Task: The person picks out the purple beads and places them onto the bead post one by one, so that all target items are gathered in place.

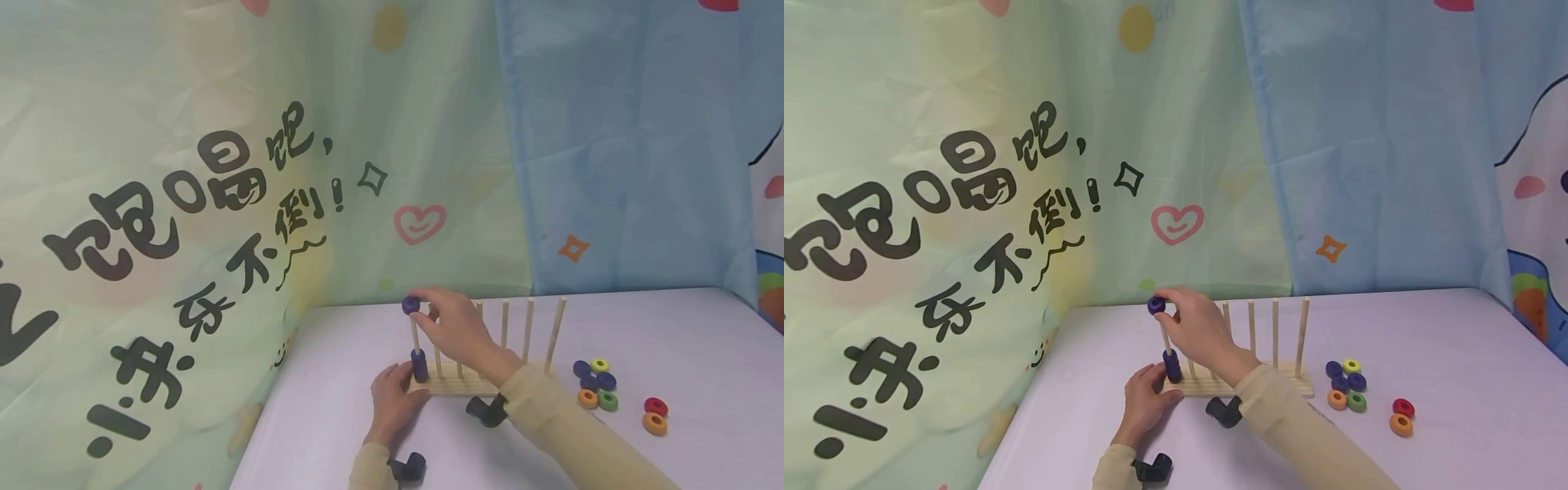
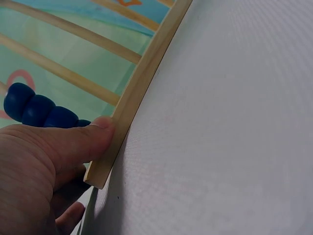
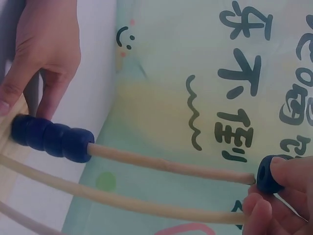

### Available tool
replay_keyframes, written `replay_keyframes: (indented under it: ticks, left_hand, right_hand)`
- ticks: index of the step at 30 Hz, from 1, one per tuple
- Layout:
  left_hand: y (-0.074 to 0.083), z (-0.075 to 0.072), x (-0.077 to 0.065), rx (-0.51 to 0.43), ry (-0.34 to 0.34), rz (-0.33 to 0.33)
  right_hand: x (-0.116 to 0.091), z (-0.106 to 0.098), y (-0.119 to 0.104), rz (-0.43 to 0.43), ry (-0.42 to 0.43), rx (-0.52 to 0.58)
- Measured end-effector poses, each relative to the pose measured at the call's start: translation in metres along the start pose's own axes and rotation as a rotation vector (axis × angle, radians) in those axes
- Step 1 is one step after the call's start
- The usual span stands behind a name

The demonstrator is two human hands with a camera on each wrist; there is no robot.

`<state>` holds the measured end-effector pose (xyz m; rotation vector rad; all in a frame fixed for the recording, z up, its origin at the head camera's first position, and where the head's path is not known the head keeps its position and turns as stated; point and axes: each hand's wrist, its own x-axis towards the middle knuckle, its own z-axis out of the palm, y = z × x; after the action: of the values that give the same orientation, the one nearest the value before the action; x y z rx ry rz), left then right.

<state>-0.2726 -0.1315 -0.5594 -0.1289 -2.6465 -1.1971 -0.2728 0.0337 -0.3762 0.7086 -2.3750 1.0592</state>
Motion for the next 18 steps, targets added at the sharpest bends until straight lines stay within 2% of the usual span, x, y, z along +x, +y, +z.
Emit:
replay_keyframes:
  ticks: [13,18]
  left_hand:
    - [0.001,0.0003,-0.0008,-0.006,-0.01,-0.027]
    - [0.0011,0.0002,-0.0005,-0.004,-0.007,-0.01]
  right_hand:
    - [0.0046,0.0068,0.0037,0.06,0.008,0.034]
    - [0.0043,0.0077,0.0064,0.068,-0.008,0.02]
